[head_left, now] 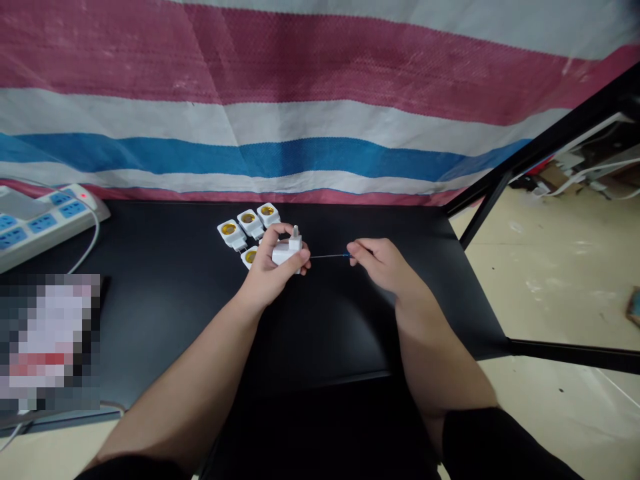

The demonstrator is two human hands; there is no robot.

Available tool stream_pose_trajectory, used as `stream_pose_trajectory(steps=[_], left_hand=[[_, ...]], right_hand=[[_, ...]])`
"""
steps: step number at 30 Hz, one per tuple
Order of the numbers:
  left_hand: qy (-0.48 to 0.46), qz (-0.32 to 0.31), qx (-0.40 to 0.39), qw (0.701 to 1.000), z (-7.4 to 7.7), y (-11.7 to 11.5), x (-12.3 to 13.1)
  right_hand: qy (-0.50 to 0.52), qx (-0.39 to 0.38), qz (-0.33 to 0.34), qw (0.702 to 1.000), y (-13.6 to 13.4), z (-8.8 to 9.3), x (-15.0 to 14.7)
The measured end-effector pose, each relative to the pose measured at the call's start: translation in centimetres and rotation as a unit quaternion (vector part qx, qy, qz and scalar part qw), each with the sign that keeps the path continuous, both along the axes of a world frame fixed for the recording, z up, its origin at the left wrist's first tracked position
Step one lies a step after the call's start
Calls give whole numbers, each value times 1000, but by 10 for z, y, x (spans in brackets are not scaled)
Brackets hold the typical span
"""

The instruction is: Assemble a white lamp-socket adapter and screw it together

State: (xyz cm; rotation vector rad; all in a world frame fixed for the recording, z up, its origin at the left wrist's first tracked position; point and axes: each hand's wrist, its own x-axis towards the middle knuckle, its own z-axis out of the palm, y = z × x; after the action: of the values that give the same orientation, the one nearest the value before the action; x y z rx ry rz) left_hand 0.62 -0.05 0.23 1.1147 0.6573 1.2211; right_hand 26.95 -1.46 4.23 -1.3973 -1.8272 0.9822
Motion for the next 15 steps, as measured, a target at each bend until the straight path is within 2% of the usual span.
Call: stream_pose_trajectory(steps=[6,11,15], left_hand=[[5,27,10,1000,-2,1,0],[19,10,44,999,-4,0,0],[35,26,43,998,-5,0,0]], right_hand=[[63,31,44,997,2,-2,0],[16,-10,-11,1000,4,-6,-2],[30,-4,27,999,4,-8,0]])
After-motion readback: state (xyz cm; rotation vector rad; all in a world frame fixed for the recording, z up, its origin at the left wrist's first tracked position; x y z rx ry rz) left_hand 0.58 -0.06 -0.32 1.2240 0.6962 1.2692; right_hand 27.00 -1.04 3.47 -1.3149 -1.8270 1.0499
